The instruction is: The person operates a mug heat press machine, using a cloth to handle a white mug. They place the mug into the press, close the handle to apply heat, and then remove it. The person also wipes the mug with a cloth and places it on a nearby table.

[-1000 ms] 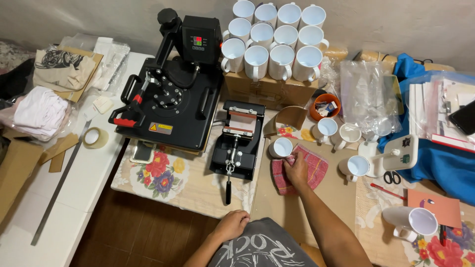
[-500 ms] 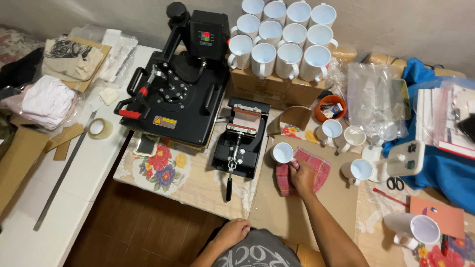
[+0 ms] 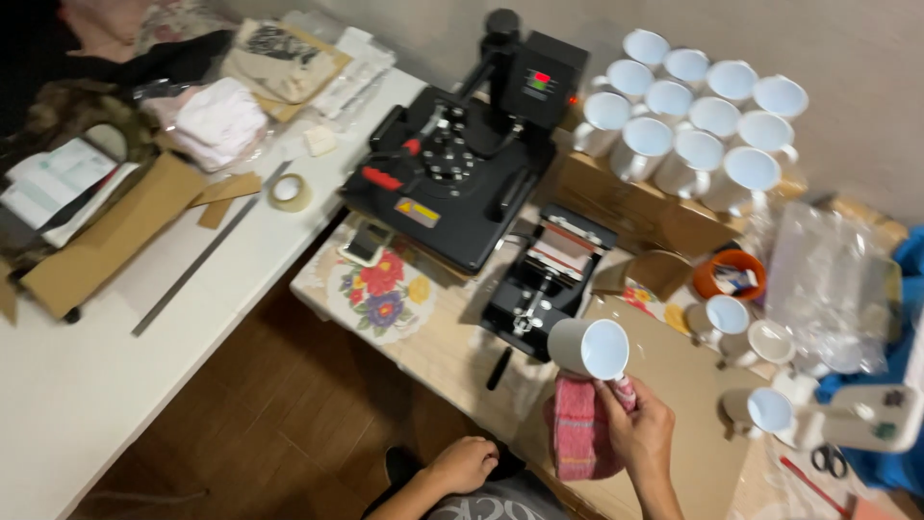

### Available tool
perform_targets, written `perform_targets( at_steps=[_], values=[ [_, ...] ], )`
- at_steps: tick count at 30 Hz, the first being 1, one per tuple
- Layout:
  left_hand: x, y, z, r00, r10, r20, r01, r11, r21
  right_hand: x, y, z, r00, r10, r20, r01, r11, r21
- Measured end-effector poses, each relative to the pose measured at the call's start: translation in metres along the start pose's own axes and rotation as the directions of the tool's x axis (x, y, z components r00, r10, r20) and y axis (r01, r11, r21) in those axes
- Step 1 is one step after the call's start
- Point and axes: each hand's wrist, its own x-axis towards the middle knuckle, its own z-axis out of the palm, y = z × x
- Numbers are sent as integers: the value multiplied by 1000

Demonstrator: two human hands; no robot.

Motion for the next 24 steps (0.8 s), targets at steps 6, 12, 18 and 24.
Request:
perform_targets(
  at_steps=[6,12,18,24],
  values=[
    [-57,-80,4,961,16,-274,-41,995,-87,-47,-66,92,940,-272,206,227,949,217],
    [-134,-248,40,871,32,-489,-36,999,2,-119,-149,223,802,-463,378,375,882,285],
    [-286,-341,32,760,-314,-569,193,945,-264,-193,-231,346,722,-383,576,310,924,225],
    [-417,-355,2,557,-717,-419,412,677,-610,-258,-311,460,509,-524,683,492,828,269]
  ],
)
